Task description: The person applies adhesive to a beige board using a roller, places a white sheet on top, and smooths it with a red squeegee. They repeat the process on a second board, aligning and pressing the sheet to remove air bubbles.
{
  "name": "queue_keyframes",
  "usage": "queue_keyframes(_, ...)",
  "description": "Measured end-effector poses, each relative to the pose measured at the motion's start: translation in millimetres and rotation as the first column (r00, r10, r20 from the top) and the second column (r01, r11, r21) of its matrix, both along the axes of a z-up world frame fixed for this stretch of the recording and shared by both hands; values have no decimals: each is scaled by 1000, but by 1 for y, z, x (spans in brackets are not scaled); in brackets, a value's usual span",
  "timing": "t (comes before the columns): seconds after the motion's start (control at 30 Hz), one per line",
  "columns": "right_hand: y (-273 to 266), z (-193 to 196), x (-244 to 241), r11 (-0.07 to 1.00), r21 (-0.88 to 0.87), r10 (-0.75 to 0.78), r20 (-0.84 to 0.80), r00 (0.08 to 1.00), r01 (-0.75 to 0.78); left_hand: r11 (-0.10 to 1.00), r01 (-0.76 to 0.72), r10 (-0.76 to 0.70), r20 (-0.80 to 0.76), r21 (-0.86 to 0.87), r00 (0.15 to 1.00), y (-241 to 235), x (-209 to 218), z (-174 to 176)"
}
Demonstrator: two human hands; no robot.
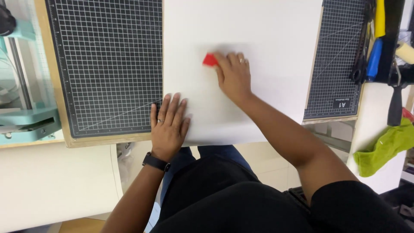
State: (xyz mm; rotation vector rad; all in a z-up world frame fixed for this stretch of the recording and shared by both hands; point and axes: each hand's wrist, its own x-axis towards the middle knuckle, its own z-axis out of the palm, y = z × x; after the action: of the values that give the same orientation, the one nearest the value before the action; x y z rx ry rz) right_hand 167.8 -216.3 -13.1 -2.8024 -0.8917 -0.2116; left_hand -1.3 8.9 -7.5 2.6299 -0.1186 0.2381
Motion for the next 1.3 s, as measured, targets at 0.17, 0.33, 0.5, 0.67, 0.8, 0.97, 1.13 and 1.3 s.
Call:
queue_keyframes(0.17,-4,10,-67,999,0,32,-86,996,-32,1000,-3,3,21,-12,1000,0,-4,2)
queue_keyframes(0.33,-3,8,-47,1000,6,18,-72,997,-18,1000,-3,3,47,0,999,0,-3,0)
queue_keyframes(0.5,2,14,-64,1000,11,2,-17,1000,-2,999,-27,26,64,16,998,0,-3,1)
queue_keyframes(0.67,-1,15,-73,989,122,102,-121,987,-87,997,-38,33,77,62,996,1,-4,-2)
queue_keyframes(0.8,8,-3,8,991,32,130,89,987,-134,997,-46,40,105,56,994,0,0,2)
queue_keyframes(0.97,46,-7,160,982,-24,-176,257,950,188,999,9,-12,79,39,997,6,0,8)
queue_keyframes(1.13,52,-33,186,950,8,-310,128,942,312,999,-12,8,84,47,996,2,-5,12)
queue_keyframes(1.3,65,15,21,1000,-24,20,24,1000,-19,999,-24,20,88,45,996,3,0,10)
